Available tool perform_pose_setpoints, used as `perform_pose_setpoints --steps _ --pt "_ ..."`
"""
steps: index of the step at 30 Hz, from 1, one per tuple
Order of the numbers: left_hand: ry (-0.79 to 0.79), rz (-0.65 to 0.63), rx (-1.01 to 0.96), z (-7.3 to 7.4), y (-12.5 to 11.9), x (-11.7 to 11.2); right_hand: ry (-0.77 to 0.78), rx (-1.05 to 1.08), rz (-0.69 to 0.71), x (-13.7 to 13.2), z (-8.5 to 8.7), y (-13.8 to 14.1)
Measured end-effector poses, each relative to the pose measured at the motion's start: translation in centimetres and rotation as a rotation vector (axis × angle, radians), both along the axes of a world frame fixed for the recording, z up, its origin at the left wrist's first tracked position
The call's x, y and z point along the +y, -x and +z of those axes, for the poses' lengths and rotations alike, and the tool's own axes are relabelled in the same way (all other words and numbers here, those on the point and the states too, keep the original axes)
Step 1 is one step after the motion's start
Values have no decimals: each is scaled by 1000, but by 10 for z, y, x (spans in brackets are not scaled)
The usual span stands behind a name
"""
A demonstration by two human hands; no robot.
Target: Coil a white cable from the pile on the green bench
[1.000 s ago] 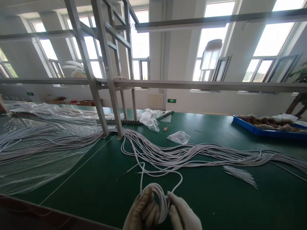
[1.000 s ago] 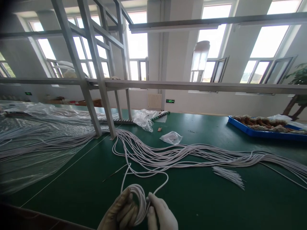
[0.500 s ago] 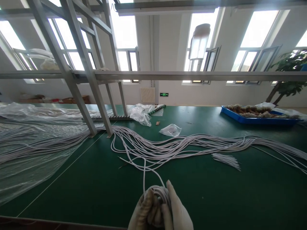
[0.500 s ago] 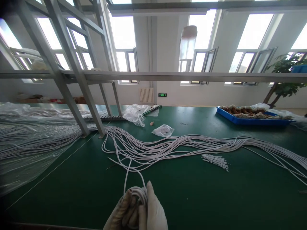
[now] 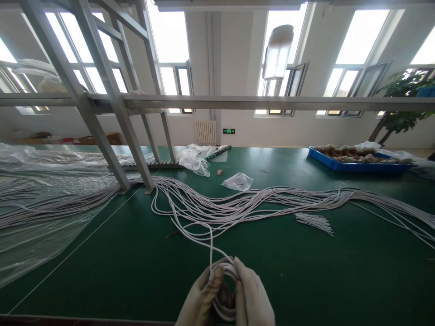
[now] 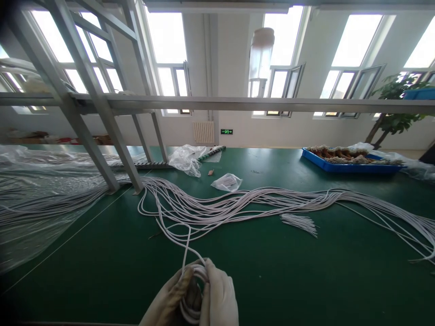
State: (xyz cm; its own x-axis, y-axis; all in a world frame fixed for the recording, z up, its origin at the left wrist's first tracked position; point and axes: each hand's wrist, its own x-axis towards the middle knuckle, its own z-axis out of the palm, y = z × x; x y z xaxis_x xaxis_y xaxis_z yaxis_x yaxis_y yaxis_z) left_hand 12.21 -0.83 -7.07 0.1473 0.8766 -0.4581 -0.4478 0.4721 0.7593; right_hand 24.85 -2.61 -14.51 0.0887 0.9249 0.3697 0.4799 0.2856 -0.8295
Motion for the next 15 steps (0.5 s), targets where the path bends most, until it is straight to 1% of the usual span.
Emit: perform_pose_setpoints --steps 3,5,7,9,11,12,13,15 --pt "-34 45 -97 1 -1 1 -65 -45 59 3 -4 -2" --pt "9 71 -135 0 -4 2 -45 -96 80 5 -8 -2" --pt "52 89 -169 -1 -7 3 37 -139 82 8 -12 -1" --pt "60 131 -184 -1 -9 3 169 -137 54 11 -13 0" --pt "51 167 -163 1 -11 2 275 -56 -1 14 -12 2" --pt "35 172 -134 2 -11 0 302 10 -17 14 -10 2" --pt "8 167 -96 3 -11 -2 314 82 -10 14 -7 2" --pt "-63 142 -28 6 -11 -6 320 205 63 12 -1 3"
